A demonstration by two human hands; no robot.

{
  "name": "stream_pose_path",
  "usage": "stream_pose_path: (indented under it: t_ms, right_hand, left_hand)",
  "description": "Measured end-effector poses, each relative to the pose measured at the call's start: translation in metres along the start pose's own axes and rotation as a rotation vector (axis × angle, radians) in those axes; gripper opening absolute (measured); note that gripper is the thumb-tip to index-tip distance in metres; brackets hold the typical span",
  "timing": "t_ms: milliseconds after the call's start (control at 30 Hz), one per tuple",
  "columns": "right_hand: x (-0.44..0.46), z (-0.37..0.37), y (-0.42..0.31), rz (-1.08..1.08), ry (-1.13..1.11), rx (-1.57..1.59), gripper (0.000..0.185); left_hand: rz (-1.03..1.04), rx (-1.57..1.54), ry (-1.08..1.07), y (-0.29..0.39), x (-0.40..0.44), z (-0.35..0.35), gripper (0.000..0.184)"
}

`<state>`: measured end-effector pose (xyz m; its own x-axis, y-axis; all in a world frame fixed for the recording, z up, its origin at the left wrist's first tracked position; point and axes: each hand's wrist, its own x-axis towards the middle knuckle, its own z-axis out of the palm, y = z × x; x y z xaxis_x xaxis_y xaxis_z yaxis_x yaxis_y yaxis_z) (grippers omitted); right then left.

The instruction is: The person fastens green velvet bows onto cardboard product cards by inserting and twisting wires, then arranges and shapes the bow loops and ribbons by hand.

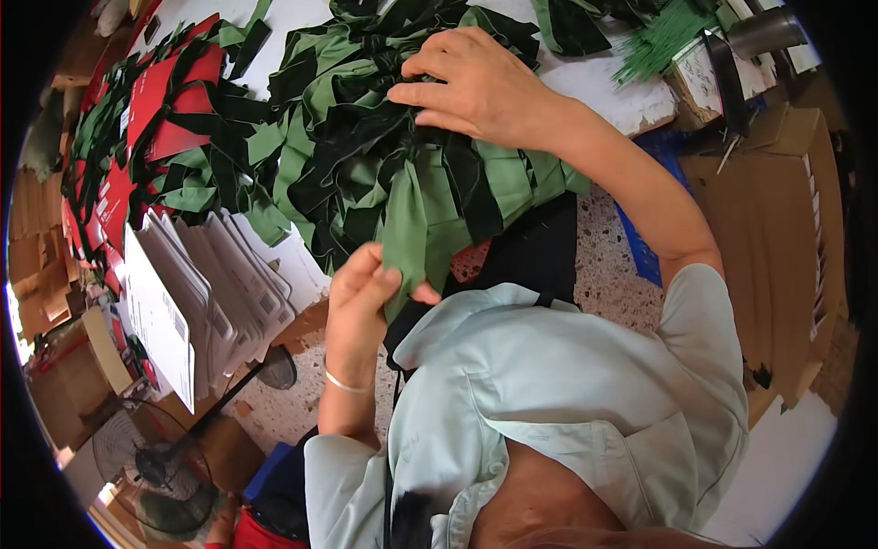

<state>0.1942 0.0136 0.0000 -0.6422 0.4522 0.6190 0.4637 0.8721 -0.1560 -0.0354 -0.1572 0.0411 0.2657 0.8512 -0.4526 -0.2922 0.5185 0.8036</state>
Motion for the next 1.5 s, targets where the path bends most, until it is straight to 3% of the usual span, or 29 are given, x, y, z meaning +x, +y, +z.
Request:
stream_pose_path:
  t_ms: [200,333,433,500,533,600,633,700,767,833,900,967,1067,1133,1333,1433,1500]
  right_hand:
    - [0.004,0.012,0.010,0.024,0.062,0.046,0.020]
    - [0.004,0.015,0.010,0.071,0.100,0.050,0.016]
    - [0.005,0.018,0.007,0.075,0.153,0.026,0.012]
    - [0.006,0.016,0.004,0.086,0.161,-0.008,0.011]
    - [0.007,0.016,0.004,0.086,0.161,-0.011,0.011]
    - [0.006,0.016,0.001,0.070,0.180,-0.035,0.010]
    - [0.007,0.016,0.000,0.065,0.178,-0.035,0.010]
    - [0.007,0.015,-0.003,0.098,0.146,-0.066,0.011]
    - [0.007,0.018,-0.004,0.096,0.166,-0.081,0.013]
    - [0.006,0.011,-0.010,0.111,0.207,-0.121,0.021]
    - [0.005,-0.007,-0.032,0.092,0.261,-0.190,0.034]
    - [-0.005,-0.015,-0.059,0.164,0.267,-0.171,0.035]
    - [-0.026,0.003,-0.071,0.331,0.067,-0.131,0.039]
    - [-0.032,0.015,-0.065,0.369,0.058,-0.121,0.032]
    - [-0.031,0.012,-0.062,0.306,-0.008,-0.170,0.020]
    - [-0.025,0.002,-0.065,0.365,0.107,0.043,0.015]
    - [-0.010,-0.025,-0.076,0.914,-0.005,0.725,0.011]
  left_hand:
    - [0.200,0.050,-0.081,0.015,-0.065,-0.007,0.025]
    - [0.088,-0.006,-0.050,0.011,-0.103,-0.013,0.022]
    - [-0.104,0.127,0.077,-0.004,-0.102,-0.036,0.026]
    - [-0.069,0.728,0.343,-0.026,-0.087,-0.064,0.031]
    - [0.242,1.195,0.431,-0.036,-0.083,-0.071,0.037]
    - [0.362,1.234,0.549,-0.025,-0.070,-0.061,0.040]
    - [0.311,0.800,0.536,-0.015,-0.060,-0.039,0.043]
    - [0.648,1.102,0.459,-0.006,-0.019,-0.030,0.046]
    - [0.850,1.324,0.449,0.008,0.032,-0.010,0.050]
    - [1.025,1.388,0.352,0.011,0.080,-0.005,0.037]
    - [1.045,1.399,0.334,0.005,0.111,-0.010,0.027]
    - [1.069,1.387,0.340,0.008,0.114,-0.008,0.021]
    - [1.004,1.355,0.312,0.007,0.110,-0.010,0.021]
    - [0.881,1.273,0.322,0.003,0.109,-0.009,0.022]
    - [0.775,1.171,0.285,0.010,0.101,-0.005,0.020]
    - [0.713,1.055,0.243,0.023,0.087,0.003,0.019]
    - [0.671,0.932,0.197,0.036,0.074,0.015,0.019]
